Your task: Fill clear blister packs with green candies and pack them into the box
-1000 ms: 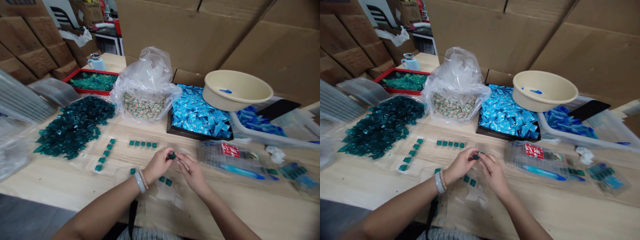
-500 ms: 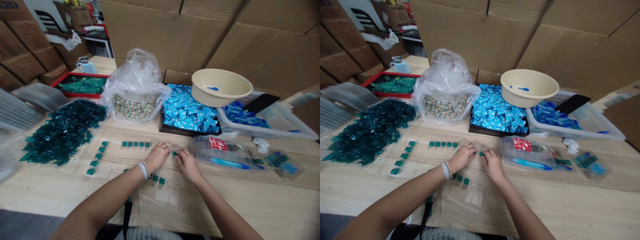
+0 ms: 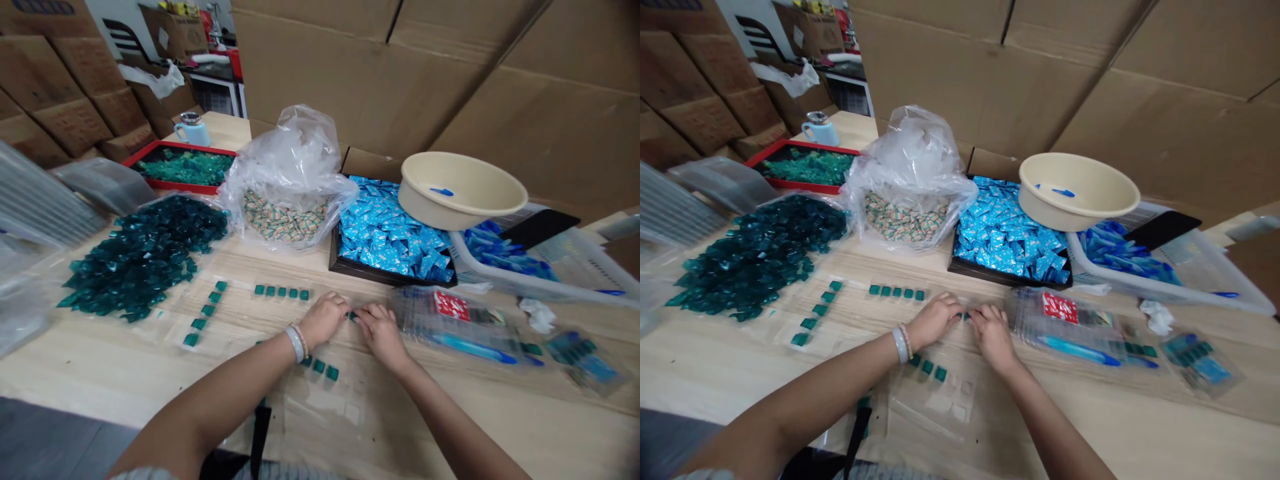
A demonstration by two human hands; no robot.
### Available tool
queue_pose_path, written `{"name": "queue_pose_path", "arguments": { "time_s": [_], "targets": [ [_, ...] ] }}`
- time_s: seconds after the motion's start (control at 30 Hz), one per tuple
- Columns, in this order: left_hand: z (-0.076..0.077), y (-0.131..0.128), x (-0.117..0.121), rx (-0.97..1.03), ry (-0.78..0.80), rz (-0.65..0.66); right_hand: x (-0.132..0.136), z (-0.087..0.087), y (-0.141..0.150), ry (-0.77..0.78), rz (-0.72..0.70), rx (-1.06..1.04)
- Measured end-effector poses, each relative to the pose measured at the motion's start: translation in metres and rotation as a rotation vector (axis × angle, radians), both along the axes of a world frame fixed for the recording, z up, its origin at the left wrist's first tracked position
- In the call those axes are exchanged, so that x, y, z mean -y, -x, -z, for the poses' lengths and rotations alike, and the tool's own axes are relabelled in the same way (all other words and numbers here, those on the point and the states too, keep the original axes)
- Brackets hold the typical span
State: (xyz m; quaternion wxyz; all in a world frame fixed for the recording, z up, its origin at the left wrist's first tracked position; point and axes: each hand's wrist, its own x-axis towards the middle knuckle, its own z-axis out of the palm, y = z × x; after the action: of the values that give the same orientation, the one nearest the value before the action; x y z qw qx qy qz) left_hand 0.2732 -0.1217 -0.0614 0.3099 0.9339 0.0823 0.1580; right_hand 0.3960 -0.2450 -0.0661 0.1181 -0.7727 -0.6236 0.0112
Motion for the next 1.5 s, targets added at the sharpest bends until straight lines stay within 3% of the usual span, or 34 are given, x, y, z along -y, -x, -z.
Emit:
{"name": "queue_pose_path", "arguments": {
  "time_s": [0.13,0.23,0.3,0.43,0.53,0.6,0.7,0.87,0.97,1.07,1.17,1.23,1.33,1.4,1.5],
  "targets": [
    [-0.003,0.006,0.006,0.053,-0.004,-0.015,0.006,0.004,-0.001,-0.014,-0.033,0.025],
    [-0.009,0.026,-0.022,0.088,-0.033,-0.123,0.010,0.007,-0.005,-0.091,0.011,0.044],
    [-0.016,0.056,-0.065,0.064,-0.042,-0.315,0.013,0.004,-0.008,-0.182,0.070,0.031],
    [-0.035,0.143,-0.180,-0.147,-0.107,-0.849,0.008,-0.010,-0.007,-0.226,0.131,-0.051],
    [-0.043,0.186,-0.248,-0.183,-0.163,-0.992,-0.018,-0.021,0.007,-0.220,0.131,-0.139],
    [-0.043,0.189,-0.274,-0.209,-0.187,-1.004,-0.048,-0.028,0.025,-0.230,0.071,-0.206],
    [-0.034,0.162,-0.289,-0.236,-0.218,-0.961,-0.108,-0.042,0.063,-0.254,-0.127,-0.297],
    [-0.021,0.120,-0.294,-0.277,-0.216,-0.877,-0.195,-0.069,0.126,-0.249,-0.438,-0.391],
    [-0.020,0.129,-0.290,-0.274,-0.211,-0.828,-0.218,-0.070,0.140,-0.236,-0.495,-0.423],
    [-0.024,0.155,-0.282,-0.218,-0.208,-0.826,-0.230,-0.060,0.139,-0.227,-0.455,-0.459],
    [-0.034,0.176,-0.272,-0.003,0.037,-0.897,-0.249,-0.049,0.144,-0.256,-0.389,-0.509],
    [-0.043,0.183,-0.261,0.107,0.437,-0.894,-0.267,-0.046,0.154,-0.301,-0.369,-0.551],
    [-0.054,0.184,-0.235,0.125,1.128,-0.692,-0.281,-0.052,0.170,-0.371,-0.388,-0.624],
    [-0.057,0.182,-0.210,0.153,1.464,-0.542,-0.272,-0.059,0.171,-0.379,-0.409,-0.660],
    [-0.051,0.168,-0.166,0.184,1.759,-0.444,-0.228,-0.067,0.157,-0.309,-0.387,-0.649]
  ]
}}
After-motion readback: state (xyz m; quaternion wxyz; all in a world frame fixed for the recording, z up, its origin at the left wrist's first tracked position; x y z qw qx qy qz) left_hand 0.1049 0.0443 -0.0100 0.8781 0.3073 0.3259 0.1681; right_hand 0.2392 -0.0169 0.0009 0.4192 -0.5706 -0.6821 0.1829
